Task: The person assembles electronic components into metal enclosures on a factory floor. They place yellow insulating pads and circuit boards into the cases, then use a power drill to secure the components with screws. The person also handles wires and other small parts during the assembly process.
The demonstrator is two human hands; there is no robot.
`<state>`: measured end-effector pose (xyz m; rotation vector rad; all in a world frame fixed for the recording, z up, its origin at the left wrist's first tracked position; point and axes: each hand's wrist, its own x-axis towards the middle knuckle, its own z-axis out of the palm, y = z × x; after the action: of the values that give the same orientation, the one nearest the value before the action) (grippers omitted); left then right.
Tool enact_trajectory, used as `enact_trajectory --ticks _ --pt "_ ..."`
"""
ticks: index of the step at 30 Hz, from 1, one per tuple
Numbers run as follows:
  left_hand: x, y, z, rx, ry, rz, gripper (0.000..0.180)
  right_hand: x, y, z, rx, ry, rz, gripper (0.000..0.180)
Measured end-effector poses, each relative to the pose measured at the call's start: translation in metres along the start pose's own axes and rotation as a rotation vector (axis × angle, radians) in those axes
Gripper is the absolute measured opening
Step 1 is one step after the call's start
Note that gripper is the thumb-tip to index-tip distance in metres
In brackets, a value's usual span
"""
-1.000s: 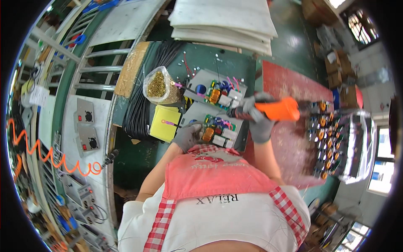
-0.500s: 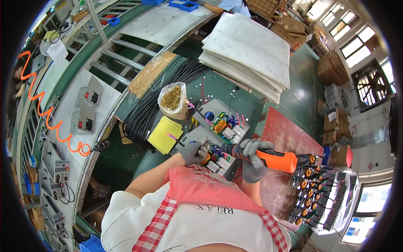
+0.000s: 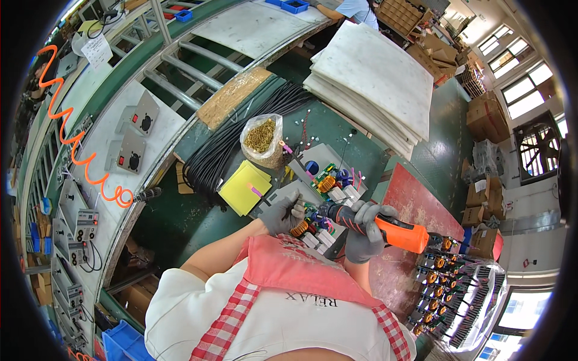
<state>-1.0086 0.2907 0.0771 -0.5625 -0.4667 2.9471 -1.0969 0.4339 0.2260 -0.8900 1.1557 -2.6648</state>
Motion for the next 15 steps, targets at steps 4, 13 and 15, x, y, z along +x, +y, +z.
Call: enact_trajectory --ticks 4,13,15 --pt "0.001 0.010 -0.003 -0.045 -0.034 0.044 0.020 0.002 0.005 0.010 0.000 0.045 0.009 0.039" --pt "-0.002 0.006 0.001 0.480 0.184 0.195 0.021 0.019 0.047 -0.003 -0.109 0.018 0.126 0.040" --pt "-0.001 0.008 -0.012 0.560 0.183 0.189 0.025 0.027 0.068 -0.010 -0.165 0.030 0.135 0.038"
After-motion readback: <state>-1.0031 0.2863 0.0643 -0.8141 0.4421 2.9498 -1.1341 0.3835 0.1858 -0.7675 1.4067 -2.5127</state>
